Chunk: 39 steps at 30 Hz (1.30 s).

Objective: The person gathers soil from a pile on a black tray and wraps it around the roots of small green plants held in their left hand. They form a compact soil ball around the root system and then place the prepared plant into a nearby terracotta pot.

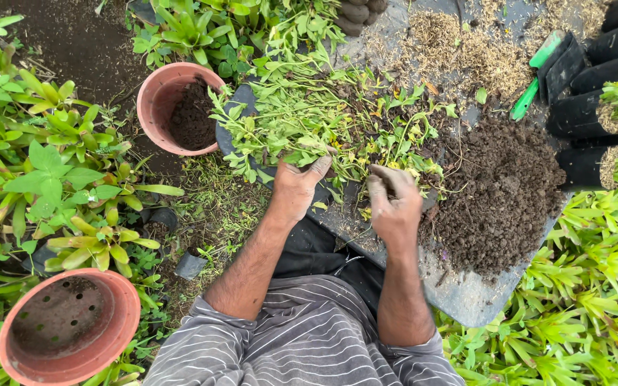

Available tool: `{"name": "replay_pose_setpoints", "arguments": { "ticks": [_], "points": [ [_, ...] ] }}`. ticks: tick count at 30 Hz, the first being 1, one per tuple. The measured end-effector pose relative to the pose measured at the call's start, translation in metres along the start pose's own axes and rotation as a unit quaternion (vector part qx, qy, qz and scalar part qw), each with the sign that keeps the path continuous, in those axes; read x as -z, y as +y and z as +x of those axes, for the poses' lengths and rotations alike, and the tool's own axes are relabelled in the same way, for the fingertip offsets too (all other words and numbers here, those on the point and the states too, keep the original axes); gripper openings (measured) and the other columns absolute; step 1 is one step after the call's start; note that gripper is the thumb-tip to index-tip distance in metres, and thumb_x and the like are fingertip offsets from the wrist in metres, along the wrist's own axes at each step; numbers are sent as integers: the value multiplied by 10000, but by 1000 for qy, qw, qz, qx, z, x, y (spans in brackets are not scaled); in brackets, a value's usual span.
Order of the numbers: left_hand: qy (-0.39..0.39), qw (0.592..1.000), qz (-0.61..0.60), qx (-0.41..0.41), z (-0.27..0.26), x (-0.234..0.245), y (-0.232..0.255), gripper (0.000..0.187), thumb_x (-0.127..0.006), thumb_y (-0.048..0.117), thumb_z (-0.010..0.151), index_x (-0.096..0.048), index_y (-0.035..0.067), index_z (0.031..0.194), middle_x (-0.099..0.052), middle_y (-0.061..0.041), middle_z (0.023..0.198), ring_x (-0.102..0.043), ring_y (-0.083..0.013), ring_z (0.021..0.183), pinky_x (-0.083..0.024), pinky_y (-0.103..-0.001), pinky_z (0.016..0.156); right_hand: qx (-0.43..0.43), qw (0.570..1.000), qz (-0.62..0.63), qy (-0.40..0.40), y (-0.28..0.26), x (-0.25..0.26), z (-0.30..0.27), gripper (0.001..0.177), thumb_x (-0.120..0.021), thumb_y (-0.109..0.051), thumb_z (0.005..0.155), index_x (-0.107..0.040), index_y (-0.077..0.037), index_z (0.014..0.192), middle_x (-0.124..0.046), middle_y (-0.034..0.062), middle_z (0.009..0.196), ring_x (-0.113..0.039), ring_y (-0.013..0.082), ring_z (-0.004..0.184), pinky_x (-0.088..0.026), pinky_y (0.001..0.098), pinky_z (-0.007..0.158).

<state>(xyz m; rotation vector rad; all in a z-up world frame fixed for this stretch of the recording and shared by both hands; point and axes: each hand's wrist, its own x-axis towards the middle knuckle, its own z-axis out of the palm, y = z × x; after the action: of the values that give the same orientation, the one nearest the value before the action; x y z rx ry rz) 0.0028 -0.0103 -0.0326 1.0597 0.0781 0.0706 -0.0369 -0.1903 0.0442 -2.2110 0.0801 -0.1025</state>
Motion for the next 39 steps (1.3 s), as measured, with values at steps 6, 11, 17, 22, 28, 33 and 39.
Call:
{"name": "replay_pose_setpoints", "arguments": {
  "ticks": [6,11,17,22,28,33,39],
  "points": [
    [6,998,-53,41,-7,-3,-17,265,-828,27,959,-750,35,1212,-798,-96,1102,-753,-145,945,-681,-333,847,-58,968,243,-9,-8,-32,2,105,-728,15,998,-766,-5,1094,-731,124,896,-671,167,848,-590,302,707],
    [-6,996,-55,65,-20,-13,-7,277,-795,-26,961,-750,-6,1234,-758,-132,1078,-732,-181,940,-668,-351,845,-106,926,357,57,21,-63,3,88,-759,-2,981,-733,-17,1064,-732,94,928,-702,141,831,-610,234,653],
    [41,994,-73,67,-19,3,-43,175,-860,-12,916,-812,2,1084,-734,-82,979,-711,-120,888,-666,-304,774,-44,975,216,1,-7,-53,2,64,-752,32,980,-769,3,1034,-746,149,897,-691,177,809,-601,311,641],
    [53,994,-65,73,-17,9,-22,122,-867,13,911,-827,34,1024,-742,-39,942,-689,-78,886,-628,-269,810,6,991,129,-27,-27,-48,11,58,-776,-7,965,-802,-44,1003,-738,119,865,-653,133,765,-534,288,610],
    [69,995,-61,46,-4,34,21,86,-697,52,1060,-761,97,1096,-736,-79,960,-666,-171,872,-588,-300,842,59,995,55,-65,13,-46,77,187,-571,-46,1067,-749,-2,1027,-666,207,932,-591,261,805,-508,358,717],
    [110,992,-66,18,-3,37,35,73,-670,43,1073,-685,66,1140,-786,-115,951,-735,-159,852,-610,-284,812,185,967,-167,-54,26,-66,153,150,-698,-2,1029,-806,-23,1130,-633,201,1029,-663,332,972,-586,411,850],
    [142,987,-74,-4,2,51,6,98,-713,42,1043,-699,58,1139,-802,-88,916,-735,-97,832,-608,-241,780,171,907,-342,-178,25,-86,180,124,-731,-52,1018,-814,-77,1106,-626,176,1095,-645,335,1071,-596,511,939]
  ]
}}
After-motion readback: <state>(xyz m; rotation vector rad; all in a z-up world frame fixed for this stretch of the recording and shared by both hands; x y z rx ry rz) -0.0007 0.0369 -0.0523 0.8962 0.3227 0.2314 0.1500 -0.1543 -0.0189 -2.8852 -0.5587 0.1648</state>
